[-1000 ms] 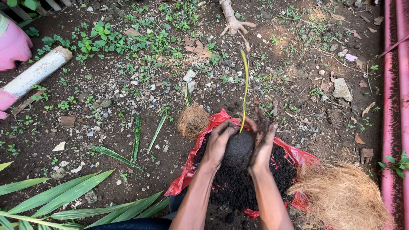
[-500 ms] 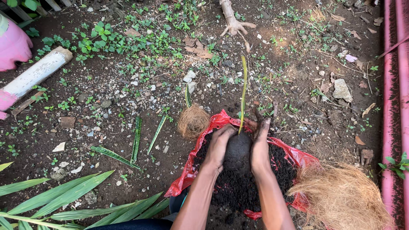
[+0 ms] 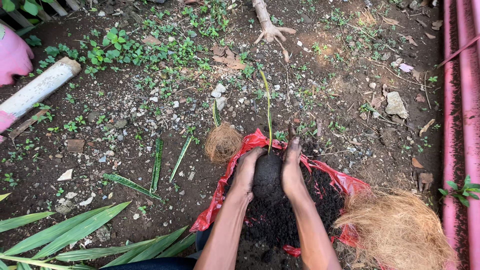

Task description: The person kneels on the ground and presses soil by hand around the root ball of a snake plant, repeatedly gathering and compacting soil from a red plastic bag to shape a rounded soil ball around the plant, with coconut coir fibers lying beside the work area.

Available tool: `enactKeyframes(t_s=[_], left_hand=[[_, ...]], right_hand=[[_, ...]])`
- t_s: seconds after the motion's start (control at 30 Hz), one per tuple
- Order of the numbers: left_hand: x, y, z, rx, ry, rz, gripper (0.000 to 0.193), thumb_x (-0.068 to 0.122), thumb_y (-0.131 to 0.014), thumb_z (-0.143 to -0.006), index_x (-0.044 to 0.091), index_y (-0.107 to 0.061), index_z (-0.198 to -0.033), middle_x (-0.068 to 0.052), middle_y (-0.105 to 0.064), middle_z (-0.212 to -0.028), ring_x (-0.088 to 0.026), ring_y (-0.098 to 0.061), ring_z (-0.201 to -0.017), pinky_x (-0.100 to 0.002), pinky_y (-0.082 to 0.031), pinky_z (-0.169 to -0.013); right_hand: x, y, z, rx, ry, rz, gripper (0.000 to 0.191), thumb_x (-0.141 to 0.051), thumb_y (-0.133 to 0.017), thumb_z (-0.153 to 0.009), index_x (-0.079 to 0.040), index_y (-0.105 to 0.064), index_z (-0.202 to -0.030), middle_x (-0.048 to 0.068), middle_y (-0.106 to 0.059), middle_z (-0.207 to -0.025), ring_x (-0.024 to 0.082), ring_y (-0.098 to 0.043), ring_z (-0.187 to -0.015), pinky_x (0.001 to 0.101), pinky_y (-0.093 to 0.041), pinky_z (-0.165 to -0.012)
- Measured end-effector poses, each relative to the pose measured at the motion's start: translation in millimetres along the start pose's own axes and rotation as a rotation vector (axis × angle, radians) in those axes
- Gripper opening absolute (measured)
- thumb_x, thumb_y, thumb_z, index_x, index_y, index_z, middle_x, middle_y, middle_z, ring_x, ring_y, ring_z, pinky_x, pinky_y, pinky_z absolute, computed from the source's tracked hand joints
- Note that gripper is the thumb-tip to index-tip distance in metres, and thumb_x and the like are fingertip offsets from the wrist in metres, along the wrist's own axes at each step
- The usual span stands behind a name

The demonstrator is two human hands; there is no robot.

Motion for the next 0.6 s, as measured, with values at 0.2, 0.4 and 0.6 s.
enactKeyframes(t_s=[0.2, 0.4, 0.6], left_hand=[[-18.6, -12.7, -7.1, -0.006, 0.134, 0.323, 0.038, 0.038, -0.054, -0.098, 0.004, -0.068, -0.108, -0.013, -0.074, -0.096, -0.024, -0.074, -0.082, -0.042, -0.062, -0.08], [-22.8, -24.9, -6.3, -0.044, 0.23, 0.561, 0.046, 0.043, -0.049, -0.098, 0.004, -0.068, -0.113, -0.015, -0.076, -0.104, -0.028, -0.076, -0.091, -0.046, -0.062, -0.087], [-11.5, -19.9, -6.4, -0.02, 0.165, 0.599, 0.049, 0.044, -0.045, -0.098, 0.005, -0.069, -0.116, -0.014, -0.076, -0.106, -0.028, -0.076, -0.093, -0.046, -0.061, -0.089]], right_hand=[[23.6, 25.7, -2.2, 0.246, -0.146, -0.437, 0.096, -0.076, -0.014, -0.092, -0.009, -0.04, -0.155, 0.021, -0.052, -0.149, 0.034, -0.044, -0.145, 0.0556, -0.023, -0.121], [12.0, 39.9, -8.0, 0.114, -0.091, -0.633, 0.088, -0.071, -0.021, -0.098, -0.004, -0.046, -0.149, 0.021, -0.061, -0.139, 0.034, -0.051, -0.138, 0.0571, -0.03, -0.123], [-14.6, 8.8, 5.2, -0.057, 0.092, -0.363, 0.086, -0.069, -0.02, -0.098, -0.004, -0.046, -0.149, 0.019, -0.058, -0.147, 0.029, -0.053, -0.14, 0.0459, -0.032, -0.123]])
Point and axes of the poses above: each hand's wrist, its own z-axis away from the middle knuckle, its own y-axis out of the back of the hand, x = y × z, the point moved 7 cm from there along -z, towards the middle knuckle
